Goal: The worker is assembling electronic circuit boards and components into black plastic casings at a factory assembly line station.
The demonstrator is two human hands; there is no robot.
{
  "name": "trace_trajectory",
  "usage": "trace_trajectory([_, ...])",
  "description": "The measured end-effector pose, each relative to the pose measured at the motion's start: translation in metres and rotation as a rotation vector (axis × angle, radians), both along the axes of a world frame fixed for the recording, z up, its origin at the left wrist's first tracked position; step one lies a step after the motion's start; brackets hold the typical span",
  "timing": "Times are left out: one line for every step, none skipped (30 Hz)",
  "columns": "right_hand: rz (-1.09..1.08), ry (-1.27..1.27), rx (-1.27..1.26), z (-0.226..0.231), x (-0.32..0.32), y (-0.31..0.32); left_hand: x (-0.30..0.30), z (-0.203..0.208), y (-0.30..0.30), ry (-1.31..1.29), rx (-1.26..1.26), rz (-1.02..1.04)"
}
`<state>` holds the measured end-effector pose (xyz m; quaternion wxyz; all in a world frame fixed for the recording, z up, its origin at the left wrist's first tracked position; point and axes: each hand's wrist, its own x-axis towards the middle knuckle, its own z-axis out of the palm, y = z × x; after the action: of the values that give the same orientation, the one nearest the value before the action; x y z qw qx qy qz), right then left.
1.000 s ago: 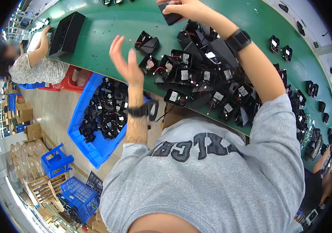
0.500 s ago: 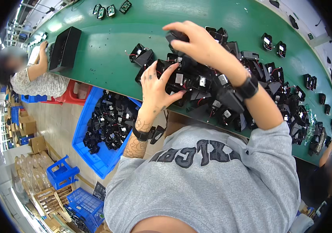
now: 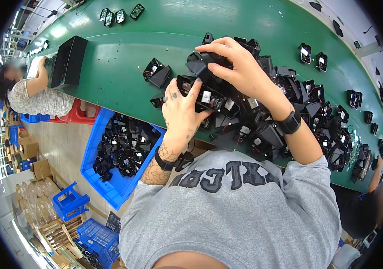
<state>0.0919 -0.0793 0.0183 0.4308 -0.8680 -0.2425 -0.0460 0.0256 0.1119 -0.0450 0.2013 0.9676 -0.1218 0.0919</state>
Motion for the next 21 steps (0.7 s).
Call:
trace_trajectory([0.005,-0.001,0.001,-0.001,0.0,-0.001,0.0,0.0,-0.002,0.013,0.034,0.003])
trace_trajectory([0.009,-0.003,0.002,-0.002,0.0,-0.001,0.0,-0.002,-0.004,0.016,0.035,0.003])
trace_trajectory([0.009,0.0,0.003,-0.001,0.0,-0.001,0.002,-0.005,-0.005,-0.021,-0.012,0.015])
trace_trajectory([0.003,0.019,0.019,-0.001,-0.001,-0.002,0.003,-0.008,-0.005,-0.059,-0.059,0.027])
trace_trajectory([-0.003,0.034,0.033,-0.001,0.0,-0.003,0.004,-0.012,-0.005,-0.059,-0.06,0.025])
trace_trajectory([-0.004,0.034,0.032,-0.002,0.0,-0.006,0.006,-0.016,-0.003,-0.096,-0.092,0.006])
trace_trajectory([-0.014,0.049,0.061,-0.002,0.0,-0.008,0.008,-0.018,-0.001,-0.132,-0.124,-0.013])
trace_trajectory([-0.023,0.066,0.091,-0.003,-0.001,-0.01,0.009,-0.018,0.002,-0.132,-0.134,0.003])
trace_trajectory([-0.024,0.066,0.091,-0.001,-0.002,-0.012,0.014,-0.017,0.006,-0.153,-0.152,0.01])
trace_trajectory([-0.05,0.127,0.119,0.001,-0.004,-0.014,0.019,-0.021,0.01,-0.193,-0.188,0.008])
trace_trajectory([-0.072,0.188,0.151,0.003,-0.004,-0.014,0.025,-0.024,0.015,-0.233,-0.22,0.009])
trace_trajectory([-0.081,0.205,0.175,0.005,-0.005,-0.015,0.03,-0.025,0.019,-0.238,-0.251,0.009])
trace_trajectory([-0.079,0.206,0.178,0.007,-0.006,-0.016,0.034,-0.025,0.021,-0.255,-0.262,0.009])
trace_trajectory([-0.087,0.204,0.211,0.009,-0.006,-0.016,0.038,-0.026,0.023,-0.266,-0.316,0.02])
trace_trajectory([-0.096,0.203,0.243,0.012,-0.006,-0.017,0.042,-0.026,0.024,-0.277,-0.37,0.032])
trace_trajectory([-0.089,0.206,0.283,0.014,-0.006,-0.019,0.047,-0.026,0.023,-0.321,-0.446,0.053])
trace_trajectory([-0.084,0.204,0.285,0.014,-0.006,-0.021,0.05,-0.025,0.024,-0.319,-0.481,0.067])
trace_trajectory([-0.096,0.194,0.29,0.014,-0.005,-0.024,0.055,-0.025,0.025,-0.288,-0.56,0.066])
trace_trajectory([-0.108,0.183,0.296,0.014,-0.004,-0.026,0.059,-0.025,0.027,-0.256,-0.639,0.065])
trace_trajectory([-0.112,0.184,0.312,0.015,-0.005,-0.026,0.059,-0.02,0.024,-0.295,-0.685,0.091])
trace_trajectory([-0.103,0.183,0.312,0.014,-0.004,-0.028,0.063,-0.021,0.025,-0.288,-0.725,0.114])
